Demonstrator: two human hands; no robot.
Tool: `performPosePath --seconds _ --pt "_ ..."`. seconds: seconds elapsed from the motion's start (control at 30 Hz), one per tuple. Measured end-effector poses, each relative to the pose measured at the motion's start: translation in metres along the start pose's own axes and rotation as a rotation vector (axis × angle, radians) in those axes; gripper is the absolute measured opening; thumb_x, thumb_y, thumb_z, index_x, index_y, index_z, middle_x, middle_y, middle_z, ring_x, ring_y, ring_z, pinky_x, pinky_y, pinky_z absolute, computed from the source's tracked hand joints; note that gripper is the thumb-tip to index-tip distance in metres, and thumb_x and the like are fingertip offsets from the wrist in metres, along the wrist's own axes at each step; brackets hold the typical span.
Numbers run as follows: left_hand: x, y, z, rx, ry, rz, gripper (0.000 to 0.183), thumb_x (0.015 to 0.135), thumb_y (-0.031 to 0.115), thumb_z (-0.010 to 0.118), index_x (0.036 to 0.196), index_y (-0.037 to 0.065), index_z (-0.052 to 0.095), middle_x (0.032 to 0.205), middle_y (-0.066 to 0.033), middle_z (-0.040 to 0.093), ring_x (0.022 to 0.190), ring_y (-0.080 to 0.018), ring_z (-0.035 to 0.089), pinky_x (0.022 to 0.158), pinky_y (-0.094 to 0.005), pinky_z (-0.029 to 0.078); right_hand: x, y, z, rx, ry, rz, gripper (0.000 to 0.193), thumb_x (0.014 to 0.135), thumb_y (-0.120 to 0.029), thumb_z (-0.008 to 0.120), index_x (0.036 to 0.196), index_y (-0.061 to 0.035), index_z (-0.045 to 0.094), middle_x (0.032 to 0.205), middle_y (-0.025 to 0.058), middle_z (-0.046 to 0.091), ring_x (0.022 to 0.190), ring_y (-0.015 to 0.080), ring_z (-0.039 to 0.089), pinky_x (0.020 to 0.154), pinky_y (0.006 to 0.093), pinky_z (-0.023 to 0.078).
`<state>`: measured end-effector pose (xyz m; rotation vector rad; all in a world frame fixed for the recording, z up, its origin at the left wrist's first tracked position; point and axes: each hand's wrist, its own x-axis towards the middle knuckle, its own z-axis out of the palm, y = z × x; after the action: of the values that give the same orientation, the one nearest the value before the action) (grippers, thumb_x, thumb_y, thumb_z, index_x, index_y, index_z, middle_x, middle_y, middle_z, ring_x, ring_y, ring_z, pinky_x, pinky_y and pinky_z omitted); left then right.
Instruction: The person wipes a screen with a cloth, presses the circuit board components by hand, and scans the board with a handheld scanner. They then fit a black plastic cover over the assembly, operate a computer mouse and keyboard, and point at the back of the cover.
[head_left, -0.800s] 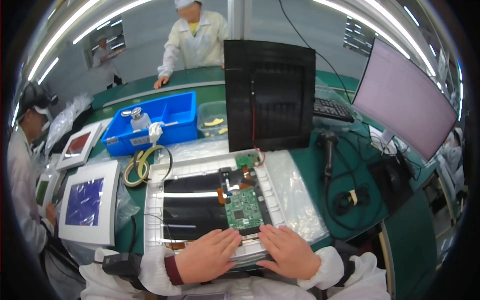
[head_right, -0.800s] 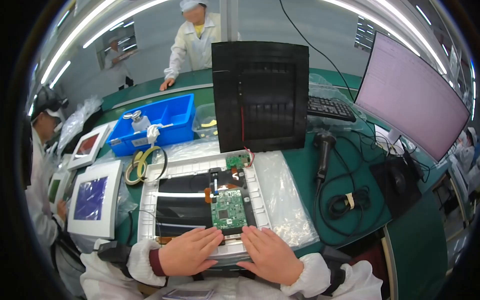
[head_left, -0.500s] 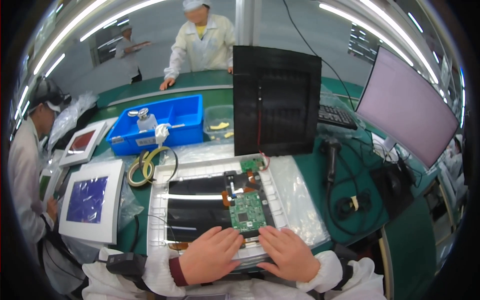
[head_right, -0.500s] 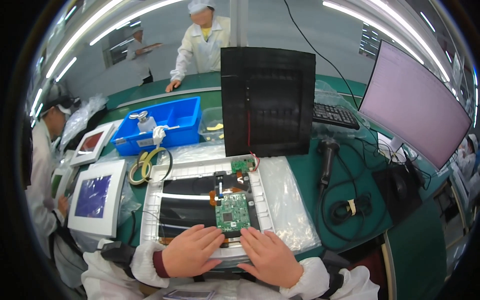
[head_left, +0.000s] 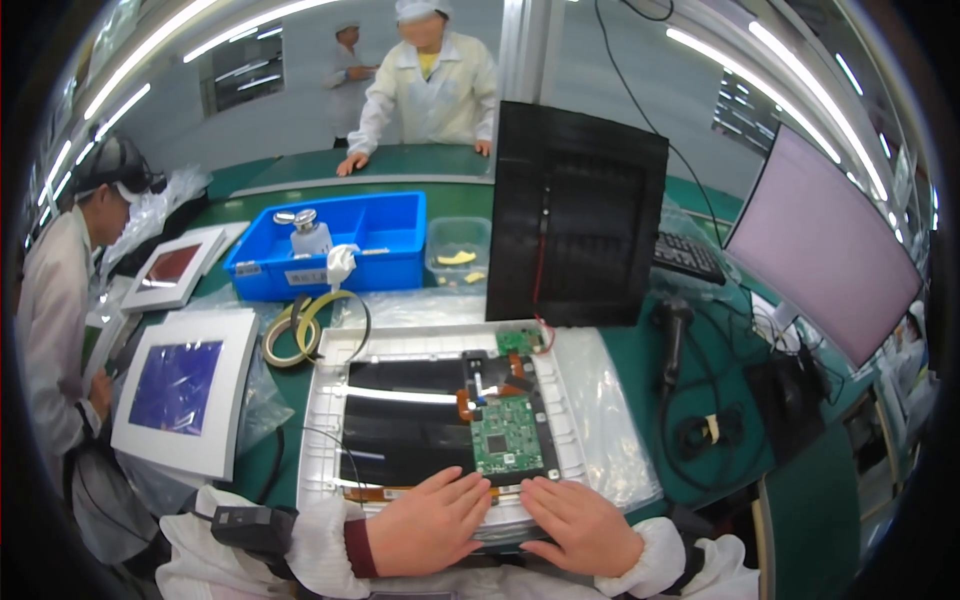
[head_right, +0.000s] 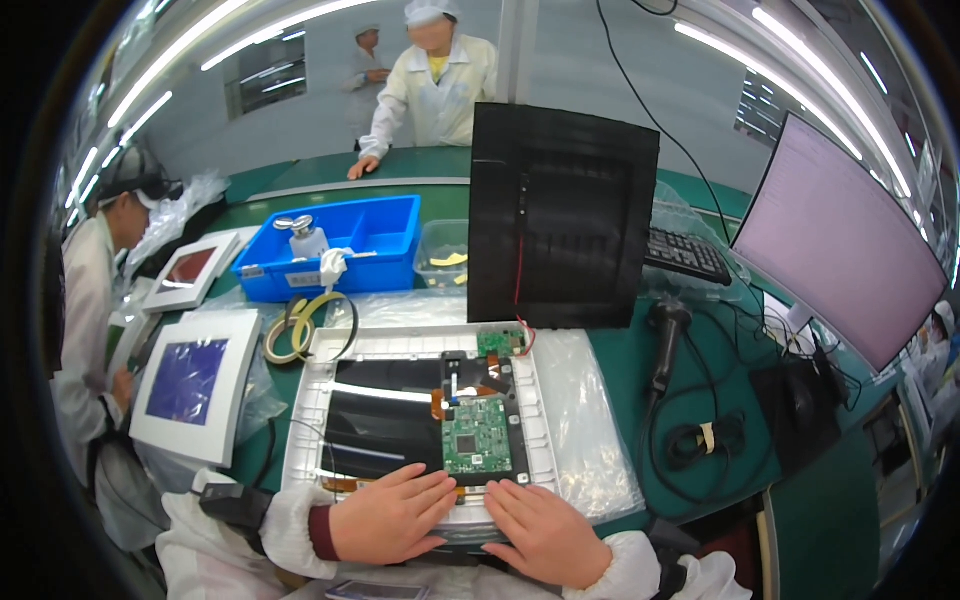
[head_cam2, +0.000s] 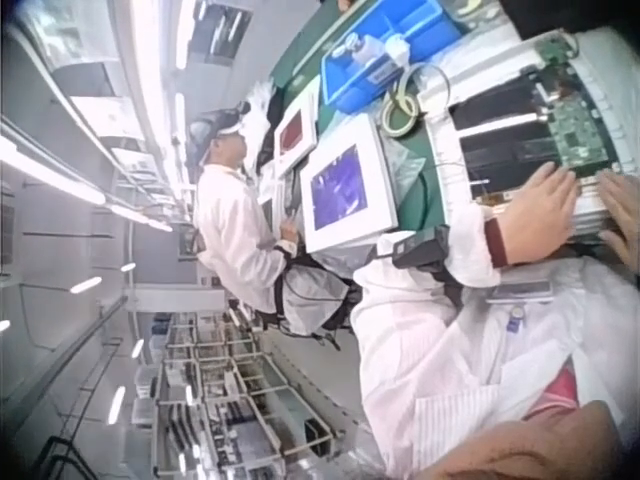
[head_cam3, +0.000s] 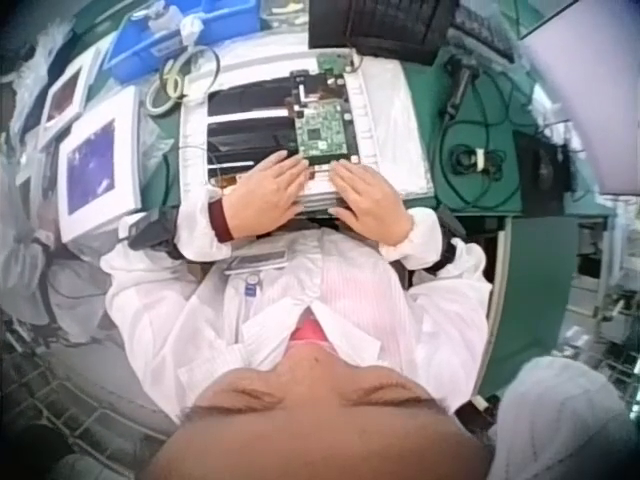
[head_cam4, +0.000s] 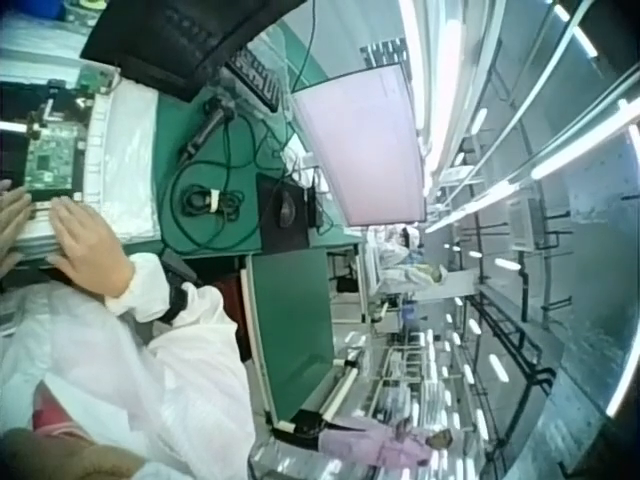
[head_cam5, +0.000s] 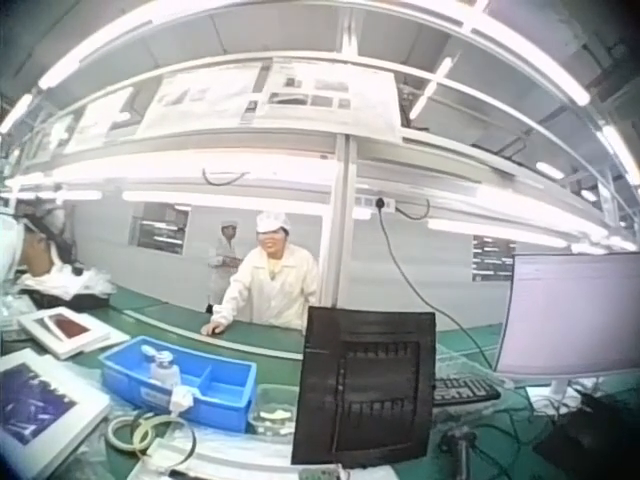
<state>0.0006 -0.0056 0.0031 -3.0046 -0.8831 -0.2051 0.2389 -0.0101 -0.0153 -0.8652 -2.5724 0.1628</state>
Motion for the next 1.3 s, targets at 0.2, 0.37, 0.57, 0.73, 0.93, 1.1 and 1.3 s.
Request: performPosePath --seconds 0.2,0.37,0.57,0.73,0.93,1.1,1.3 --pt "0.008 0.001 0.004 -0.080 0.109 0.069 0.051 0.079 0.027 0.060 0.113 -0.010 0.050 0.115 -0.0187 0.055 0.113 -0.0268 0.050 0.098 -0.0392 0.036 0.001 -0.002 -0.004 -0.044 -0.056 0.018 0.049 0.078 -0.031 0.067 0.112 0.0021 0.056 0.117 0.0145 0.057 0.111 0.0273 0.054 0.092 0.0382 0.042" --pt "0.002 0.002 0.008 -0.100 0.104 0.063 0.050 0.079 0.025 0.059 0.113 -0.011 0.049 0.116 -0.0189 0.054 0.112 -0.0272 0.050 0.099 -0.0395 0.036 -0.002 -0.002 -0.006 -0.017 -0.074 0.033 0.047 0.077 -0.029 0.068 0.111 0.0009 0.056 0.117 0.0135 0.058 0.111 0.0267 0.054 0.093 0.0390 0.042" --pt "0.002 -0.004 0.001 -0.113 0.069 0.047 0.046 0.079 0.024 0.060 0.110 -0.009 0.051 0.110 -0.0175 0.057 0.108 -0.0271 0.054 0.098 -0.0410 0.037 -0.003 0.006 -0.012 -0.030 -0.040 0.034 0.042 0.078 -0.026 0.066 0.108 0.0012 0.057 0.111 0.0133 0.059 0.104 0.0265 0.056 0.089 0.0388 0.043" --pt "-0.006 -0.008 -0.014 -0.113 0.025 -0.028 0.039 0.080 0.023 0.063 0.107 -0.004 0.054 0.105 -0.0132 0.060 0.104 -0.0255 0.056 0.096 -0.0414 0.039 -0.005 0.007 -0.013 -0.055 0.009 0.071 0.041 0.076 -0.024 0.067 0.107 0.0025 0.057 0.109 0.0137 0.059 0.103 0.0272 0.056 0.087 0.0389 0.044" --pt "0.005 -0.004 -0.008 -0.079 0.054 0.071 0.045 0.084 0.028 0.058 0.115 -0.003 0.050 0.120 -0.0149 0.053 0.117 -0.0260 0.048 0.099 -0.0411 0.034 0.002 -0.008 -0.004 -0.093 -0.036 0.030 0.049 0.077 -0.030 0.066 0.112 0.0020 0.055 0.121 0.0145 0.054 0.113 0.0270 0.052 0.092 0.0390 0.040" --pt "0.008 -0.005 0.005 -0.153 -0.010 0.060 0.057 0.084 0.030 0.058 0.125 -0.006 0.042 0.128 -0.0204 0.046 0.122 -0.0305 0.043 0.101 -0.0410 0.032 0.007 -0.009 0.002 -0.113 -0.090 0.048 0.058 0.079 -0.039 0.064 0.118 0.0030 0.052 0.127 0.0162 0.050 0.118 0.0294 0.047 0.097 0.0407 0.036" --pt "-0.003 -0.004 0.001 -0.134 -0.030 0.007 0.058 0.083 0.030 0.059 0.121 -0.010 0.043 0.127 -0.0223 0.047 0.121 -0.0313 0.044 0.101 -0.0423 0.033 0.002 -0.003 0.002 -0.059 -0.102 0.104 0.063 0.079 -0.041 0.062 0.118 0.0077 0.049 0.127 0.0220 0.048 0.119 0.0314 0.046 0.097 0.0404 0.037"
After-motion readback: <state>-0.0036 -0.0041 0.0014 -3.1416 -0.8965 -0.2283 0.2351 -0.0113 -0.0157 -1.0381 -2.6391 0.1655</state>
